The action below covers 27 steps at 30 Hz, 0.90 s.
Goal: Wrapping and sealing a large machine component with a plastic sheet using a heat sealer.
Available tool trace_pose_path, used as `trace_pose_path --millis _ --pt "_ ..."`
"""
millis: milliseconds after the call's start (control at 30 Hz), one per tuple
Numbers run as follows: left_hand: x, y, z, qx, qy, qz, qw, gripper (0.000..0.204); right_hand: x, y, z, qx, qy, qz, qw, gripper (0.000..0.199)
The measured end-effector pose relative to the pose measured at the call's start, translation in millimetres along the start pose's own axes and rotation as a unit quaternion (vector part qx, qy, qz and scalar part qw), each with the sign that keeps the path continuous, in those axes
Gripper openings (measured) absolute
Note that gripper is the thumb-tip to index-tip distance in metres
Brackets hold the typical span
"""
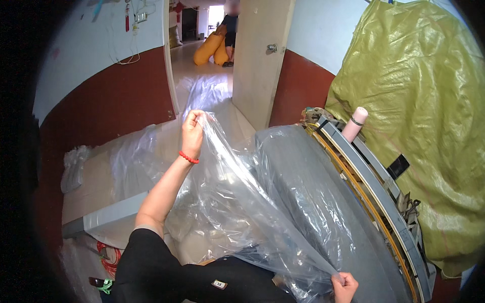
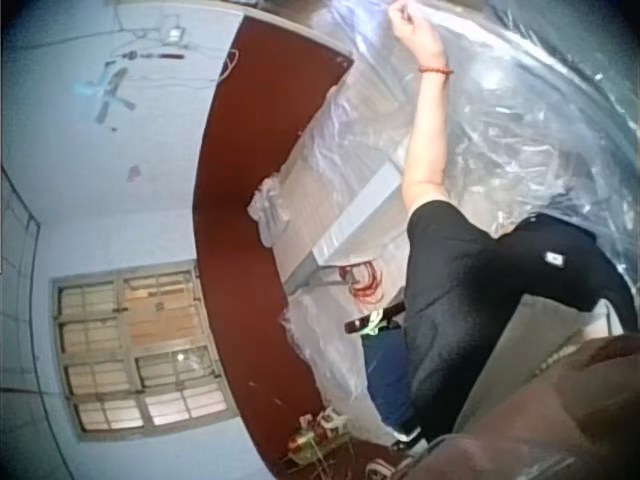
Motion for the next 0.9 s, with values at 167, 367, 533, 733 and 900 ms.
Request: trace_pose_path --millis 167,367,533,733,900 --pt "0.1 -7.6 -5.7 0.065 -0.011 -0.015 0.998 0.010 -1.9 10.2 0.3 -0.009 0.007 0.034 0.999 0.006" --pt "26.8 -18.2 -2.2 0.029 0.017 0.011 0.999 0.013 -16.0 -1.1 5.6 -0.002 -0.011 0.056 0.998 0.007" --pt "67.0 -32.7 23.6 0.038 0.090 0.061 0.993 0.006 -52.0 -19.2 22.4 0.005 -0.059 0.054 0.997 0.007" --pt "124.4 -41.7 99.7 0.038 0.198 0.027 0.979 0.009 -97.0 -60.5 48.7 0.056 -0.123 0.068 0.988 0.008" --pt "143.1 -5.1 167.0 0.031 0.229 -0.003 0.973 0.011 -119.7 -89.5 65.6 0.037 -0.149 0.158 0.975 0.009"
Point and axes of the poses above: each hand's wrist, its own z-axis towards the middle knuckle, its own x-axis out of the back of the hand, y = z × x, the point moved 8 cm from there along z, towards the middle knuckle, and after that the axes turned 6 degrees about x, right-handed, at the moved point
